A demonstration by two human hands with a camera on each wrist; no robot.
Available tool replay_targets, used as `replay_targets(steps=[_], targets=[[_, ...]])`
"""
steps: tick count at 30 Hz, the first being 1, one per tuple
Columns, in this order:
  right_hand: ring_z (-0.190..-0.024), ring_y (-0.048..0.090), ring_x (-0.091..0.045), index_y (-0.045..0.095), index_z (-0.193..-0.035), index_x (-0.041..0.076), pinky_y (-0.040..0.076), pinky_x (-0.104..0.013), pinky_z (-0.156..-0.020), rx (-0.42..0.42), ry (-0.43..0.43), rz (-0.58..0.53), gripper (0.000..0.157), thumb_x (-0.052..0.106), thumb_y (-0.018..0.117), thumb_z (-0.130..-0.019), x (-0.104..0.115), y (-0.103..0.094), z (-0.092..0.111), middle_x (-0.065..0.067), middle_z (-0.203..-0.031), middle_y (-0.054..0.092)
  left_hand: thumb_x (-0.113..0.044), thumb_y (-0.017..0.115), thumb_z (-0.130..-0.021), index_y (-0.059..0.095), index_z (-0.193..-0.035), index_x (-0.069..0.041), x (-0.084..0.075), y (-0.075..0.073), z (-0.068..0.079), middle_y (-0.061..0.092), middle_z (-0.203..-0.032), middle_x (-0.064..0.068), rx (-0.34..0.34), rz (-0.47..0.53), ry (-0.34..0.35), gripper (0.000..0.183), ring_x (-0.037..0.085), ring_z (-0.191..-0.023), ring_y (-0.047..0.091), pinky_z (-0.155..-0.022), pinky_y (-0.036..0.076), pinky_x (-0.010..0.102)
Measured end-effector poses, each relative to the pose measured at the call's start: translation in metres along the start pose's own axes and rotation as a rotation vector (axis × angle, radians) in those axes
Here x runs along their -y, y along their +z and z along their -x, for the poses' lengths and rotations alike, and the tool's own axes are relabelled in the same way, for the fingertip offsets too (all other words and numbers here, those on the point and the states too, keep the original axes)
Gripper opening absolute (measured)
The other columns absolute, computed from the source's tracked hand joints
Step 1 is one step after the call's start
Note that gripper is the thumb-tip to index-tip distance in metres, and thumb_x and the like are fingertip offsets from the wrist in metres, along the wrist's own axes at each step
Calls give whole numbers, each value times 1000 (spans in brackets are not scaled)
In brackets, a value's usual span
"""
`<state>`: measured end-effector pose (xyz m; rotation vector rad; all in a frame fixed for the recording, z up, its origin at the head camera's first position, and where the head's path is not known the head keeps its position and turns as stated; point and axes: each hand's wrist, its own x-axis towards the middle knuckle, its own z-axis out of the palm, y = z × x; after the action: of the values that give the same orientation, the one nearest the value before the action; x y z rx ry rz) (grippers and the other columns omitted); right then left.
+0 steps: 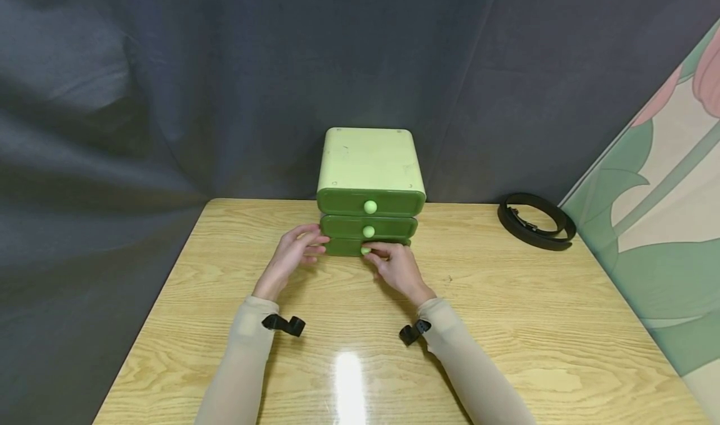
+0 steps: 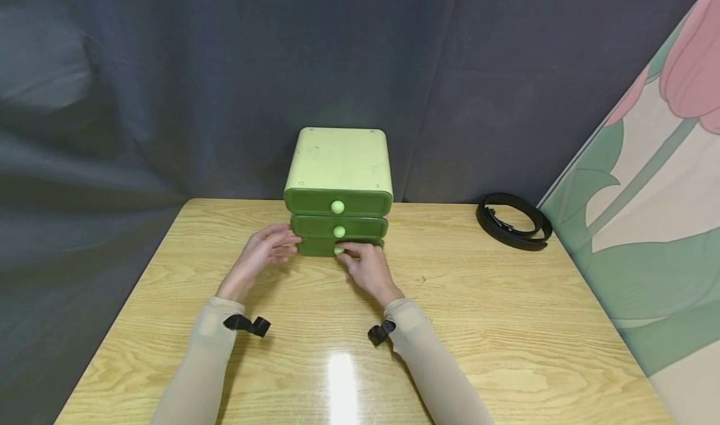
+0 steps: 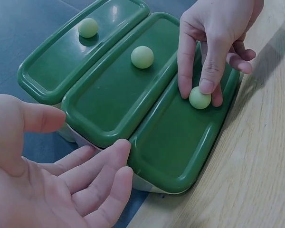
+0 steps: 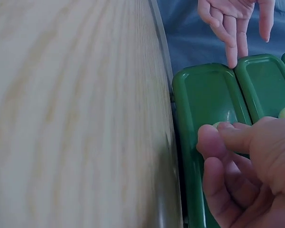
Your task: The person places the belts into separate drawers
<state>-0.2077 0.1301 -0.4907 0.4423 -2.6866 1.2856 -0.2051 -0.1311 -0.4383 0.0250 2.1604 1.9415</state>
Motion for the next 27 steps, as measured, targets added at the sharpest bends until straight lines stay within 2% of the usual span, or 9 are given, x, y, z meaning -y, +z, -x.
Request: replay_targets(steps=[7,12,15,20,22,27], targets=[[-49,70,-17,83,-118,14,57,-22,-62,-18,53,-84,21,25,75,-102,-1,2,0,-8,-103,84,-33,51,-114,49,-156,-5,-1,-1,0,67,-144,23,10,-4,3,51,26,-115,73,-98,59,40],[-50,71,-19,85,-115,17,55,-23,-61,-53,88,-103,22,32,72,-104,0,3,1,-6,-92,84,-34,51,-113,48,-156,-6,-2,-1,1,67,-144,22,18,-8,0,52,24,-115,72,-99,58,41],[-49,70,-18,87,-106,20,53,-23,-57,-87,117,-104,23,35,70,-105,1,5,1,-5,-79,82,-34,50,-114,48,-157,-6,-2,-1,1,66,-145,22,22,-12,2,52,26,-116,72,-100,58,43],[-46,68,-17,85,-84,17,47,-25,-50,-128,150,-90,40,44,66,-106,5,8,-1,-5,-59,73,-35,51,-114,47,-157,-5,-2,-2,1,65,-146,23,29,-18,6,53,28,-118,71,-100,58,43],[-45,68,-16,84,-79,15,47,-26,-51,-144,157,-78,45,47,65,-106,7,9,-1,-5,-56,71,-35,51,-113,46,-158,-5,-2,-2,1,65,-146,24,30,-20,6,53,29,-118,71,-99,58,41],[-43,66,-12,85,-79,17,50,-27,-56,-190,149,-51,44,47,67,-105,10,11,-1,-3,-55,72,-35,50,-114,45,-158,-5,-2,-2,1,64,-147,25,40,-30,11,54,30,-119,71,-99,58,40]])
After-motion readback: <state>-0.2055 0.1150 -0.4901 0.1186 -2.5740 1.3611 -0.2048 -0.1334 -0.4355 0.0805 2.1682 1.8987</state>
